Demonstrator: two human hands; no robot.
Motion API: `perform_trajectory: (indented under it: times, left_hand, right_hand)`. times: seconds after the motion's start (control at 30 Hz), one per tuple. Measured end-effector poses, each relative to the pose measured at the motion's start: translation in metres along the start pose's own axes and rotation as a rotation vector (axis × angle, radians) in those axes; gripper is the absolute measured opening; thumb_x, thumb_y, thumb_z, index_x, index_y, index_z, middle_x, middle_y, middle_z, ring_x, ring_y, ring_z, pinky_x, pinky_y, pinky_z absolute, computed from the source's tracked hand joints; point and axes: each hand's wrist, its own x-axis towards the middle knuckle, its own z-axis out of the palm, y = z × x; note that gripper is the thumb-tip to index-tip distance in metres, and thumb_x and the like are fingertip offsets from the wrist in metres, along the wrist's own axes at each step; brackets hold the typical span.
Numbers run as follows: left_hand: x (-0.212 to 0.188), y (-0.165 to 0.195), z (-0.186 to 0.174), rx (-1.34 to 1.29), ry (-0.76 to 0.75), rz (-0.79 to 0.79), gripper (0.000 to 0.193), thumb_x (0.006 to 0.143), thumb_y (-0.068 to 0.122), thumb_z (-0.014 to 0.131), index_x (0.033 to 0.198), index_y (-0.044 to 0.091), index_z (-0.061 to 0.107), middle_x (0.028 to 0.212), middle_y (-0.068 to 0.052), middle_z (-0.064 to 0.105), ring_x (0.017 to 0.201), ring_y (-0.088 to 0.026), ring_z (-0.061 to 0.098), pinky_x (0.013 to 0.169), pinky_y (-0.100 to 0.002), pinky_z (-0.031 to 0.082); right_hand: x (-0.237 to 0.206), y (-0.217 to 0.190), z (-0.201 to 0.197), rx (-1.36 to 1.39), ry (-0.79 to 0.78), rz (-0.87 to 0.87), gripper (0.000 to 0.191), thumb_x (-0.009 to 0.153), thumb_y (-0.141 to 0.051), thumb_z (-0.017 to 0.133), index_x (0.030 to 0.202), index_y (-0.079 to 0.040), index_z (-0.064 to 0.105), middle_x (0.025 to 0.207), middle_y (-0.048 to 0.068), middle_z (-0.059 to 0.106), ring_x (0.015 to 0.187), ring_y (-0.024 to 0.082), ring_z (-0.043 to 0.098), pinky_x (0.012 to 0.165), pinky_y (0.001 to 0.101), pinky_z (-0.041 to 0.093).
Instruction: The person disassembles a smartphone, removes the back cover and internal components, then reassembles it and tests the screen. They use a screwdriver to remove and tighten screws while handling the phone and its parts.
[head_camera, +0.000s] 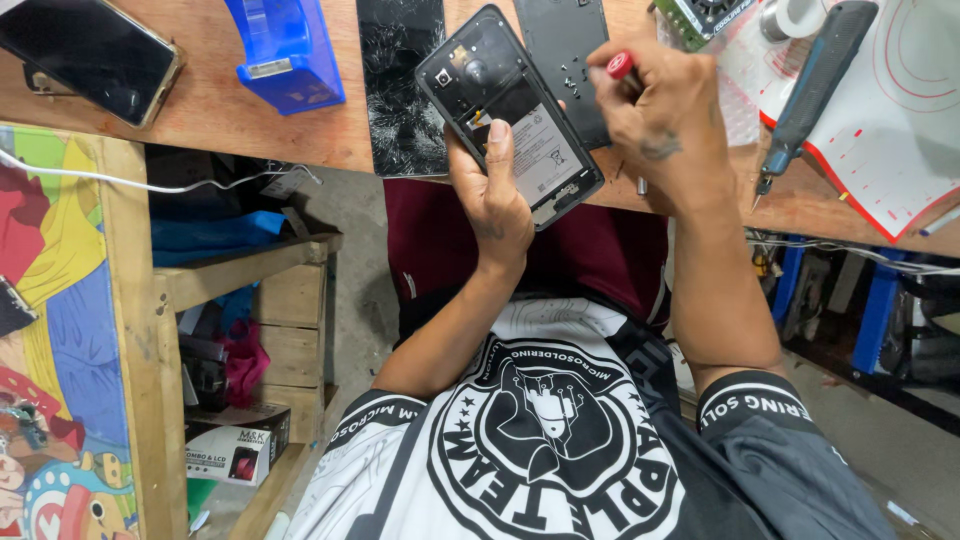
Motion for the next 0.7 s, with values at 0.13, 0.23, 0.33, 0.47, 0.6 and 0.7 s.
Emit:
perform_trajectory:
  times: [0.13, 0.23, 0.33, 0.47, 0.6, 0.7]
  left_hand:
    - [-0.001, 0.0, -0.001, -0.014, 0.005, -0.026, 0.031, 0.111, 0.018, 0.053, 0.137, 0.001, 0.05, 0.12, -0.006, 0.058, 0.109, -0.012, 0.054, 0.103, -0.03, 0.046]
    - [0.0, -0.001, -0.001, -0.008, -0.003, -0.022, 0.031, 0.112, 0.017, 0.052, 0.138, 0.001, 0.05, 0.12, -0.007, 0.058, 0.109, -0.013, 0.054, 0.103, -0.031, 0.046]
    - [-0.001, -0.001, -0.001, -0.004, -0.012, -0.017, 0.032, 0.112, 0.018, 0.052, 0.139, 0.001, 0.05, 0.121, -0.007, 0.059, 0.11, -0.013, 0.054, 0.104, -0.031, 0.046]
    - [0.0, -0.001, -0.002, 0.003, -0.023, -0.03, 0.033, 0.113, 0.018, 0.052, 0.139, 0.0, 0.049, 0.119, -0.007, 0.059, 0.109, -0.013, 0.055, 0.103, -0.031, 0.047]
    - [0.002, 0.0, 0.0, 0.013, -0.018, -0.025, 0.034, 0.112, 0.019, 0.052, 0.14, 0.0, 0.049, 0.118, -0.007, 0.059, 0.107, -0.012, 0.056, 0.101, -0.03, 0.048]
    - [0.001, 0.003, 0.002, 0.011, -0.042, -0.023, 0.032, 0.112, 0.019, 0.052, 0.139, 0.0, 0.049, 0.118, -0.007, 0.059, 0.105, -0.012, 0.056, 0.1, -0.03, 0.048]
  right_hand:
    - [-0.002, 0.001, 0.012, 0.017, 0.016, -0.043, 0.01, 0.098, -0.005, 0.076, 0.107, 0.001, 0.076, 0.084, 0.013, 0.072, 0.067, 0.019, 0.069, 0.063, 0.0308, 0.053]
    - [-0.003, 0.004, 0.016, -0.001, 0.022, -0.063, 0.009, 0.1, -0.006, 0.076, 0.107, 0.0, 0.077, 0.086, 0.014, 0.074, 0.071, 0.02, 0.073, 0.065, 0.0304, 0.055]
    - [-0.004, 0.007, 0.018, -0.036, 0.017, -0.075, 0.006, 0.101, -0.006, 0.076, 0.105, -0.001, 0.078, 0.085, 0.015, 0.074, 0.071, 0.022, 0.074, 0.064, 0.0311, 0.056]
    - [-0.003, 0.008, 0.02, -0.087, -0.028, -0.047, 0.003, 0.101, -0.004, 0.074, 0.101, -0.001, 0.075, 0.083, 0.015, 0.075, 0.073, 0.021, 0.074, 0.064, 0.0315, 0.056]
    - [0.001, 0.01, 0.013, 0.035, -0.026, -0.012, 0.003, 0.103, -0.001, 0.07, 0.104, 0.001, 0.072, 0.085, 0.01, 0.071, 0.071, 0.011, 0.066, 0.061, 0.0279, 0.05]
    - [0.0, 0.011, 0.002, 0.151, -0.035, 0.077, 0.01, 0.109, -0.005, 0.072, 0.102, 0.001, 0.069, 0.076, 0.002, 0.06, 0.065, 0.007, 0.049, 0.057, 0.0276, 0.039]
